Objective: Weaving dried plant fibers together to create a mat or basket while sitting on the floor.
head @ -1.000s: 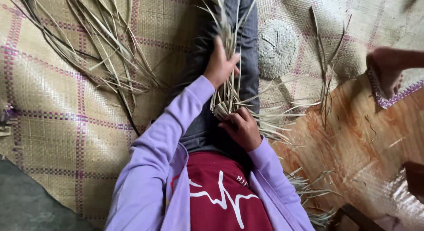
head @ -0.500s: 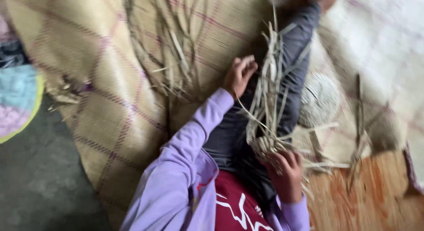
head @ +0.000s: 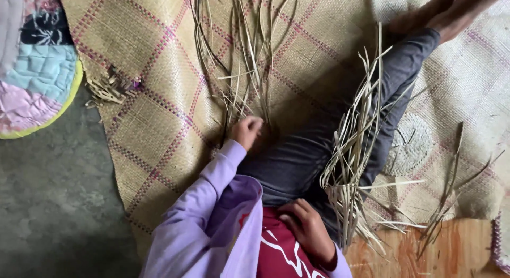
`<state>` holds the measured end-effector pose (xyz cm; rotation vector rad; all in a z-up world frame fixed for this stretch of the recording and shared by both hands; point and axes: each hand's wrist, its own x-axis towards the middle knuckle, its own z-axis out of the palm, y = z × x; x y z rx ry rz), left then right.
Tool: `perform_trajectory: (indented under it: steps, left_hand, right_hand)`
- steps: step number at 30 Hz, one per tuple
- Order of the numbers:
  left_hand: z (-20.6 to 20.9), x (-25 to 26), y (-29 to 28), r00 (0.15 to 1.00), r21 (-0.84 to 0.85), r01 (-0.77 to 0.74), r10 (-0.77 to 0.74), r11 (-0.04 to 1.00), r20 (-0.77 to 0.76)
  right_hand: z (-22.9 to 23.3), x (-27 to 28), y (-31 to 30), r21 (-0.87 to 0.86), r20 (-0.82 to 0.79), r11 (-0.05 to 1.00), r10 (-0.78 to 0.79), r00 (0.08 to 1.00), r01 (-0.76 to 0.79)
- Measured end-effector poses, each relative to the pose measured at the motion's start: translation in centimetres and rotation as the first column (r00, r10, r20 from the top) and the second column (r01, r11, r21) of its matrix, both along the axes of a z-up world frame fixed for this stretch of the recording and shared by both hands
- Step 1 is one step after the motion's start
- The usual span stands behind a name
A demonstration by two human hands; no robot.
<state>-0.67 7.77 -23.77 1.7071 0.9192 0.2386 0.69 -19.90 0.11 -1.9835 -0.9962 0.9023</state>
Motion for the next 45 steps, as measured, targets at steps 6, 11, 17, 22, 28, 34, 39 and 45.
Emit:
perform_trajectory:
  steps: [6,11,17,22,28,34,39,45]
  left_hand:
    - [3.3,5.2,5.0,0.940,-0.064,-0.284,0.291,0.957,0.179]
    - [-3.4,10.6,7.8,0.951,0.186,-0.308,0.303,0.933,0.056]
    - [-3.0,11.7,9.7,0.959,0.328,-0.244,0.277,0.913,-0.057]
    - [0.6,10.0,9.9,0.944,0.129,-0.265,0.230,0.955,0.237]
    - [3.2,7.7,10.5,0.922,-0.149,-0.159,0.201,0.976,0.331]
    - [7.6,6.5,8.3,0.868,-0.377,-0.139,0.296,0.916,0.399]
    - [22.6,4.5,0.7,0.789,0.441,-0.094,-0.203,0.893,0.580]
    - [27.1,5.2,-5.4,0.397,0.776,-0.161,-0.680,0.609,0.616]
  right_hand:
    - [-3.5,0.4,0.2,-0.072,-0.065,0.996,-0.061,0.996,0.056]
    - [-7.3,0.6,-1.0,-0.023,-0.062,0.997,-0.076,0.995,0.074]
    - [-11.6,0.9,-2.3,-0.090,-0.109,0.993,-0.091,0.990,0.082]
    - [-11.4,1.0,-2.2,-0.102,-0.147,0.991,-0.103,0.984,0.089]
    - [-9.9,1.0,-1.5,-0.112,-0.150,0.989,-0.114,0.982,0.098]
    - [-5.7,0.9,0.0,-0.086,-0.122,0.988,-0.135,0.983,0.125]
    - [-0.6,1.3,0.1,0.254,0.315,0.967,-0.099,0.944,0.016]
    - [5.7,4.6,-1.8,0.594,0.737,0.803,-0.518,0.434,-0.051]
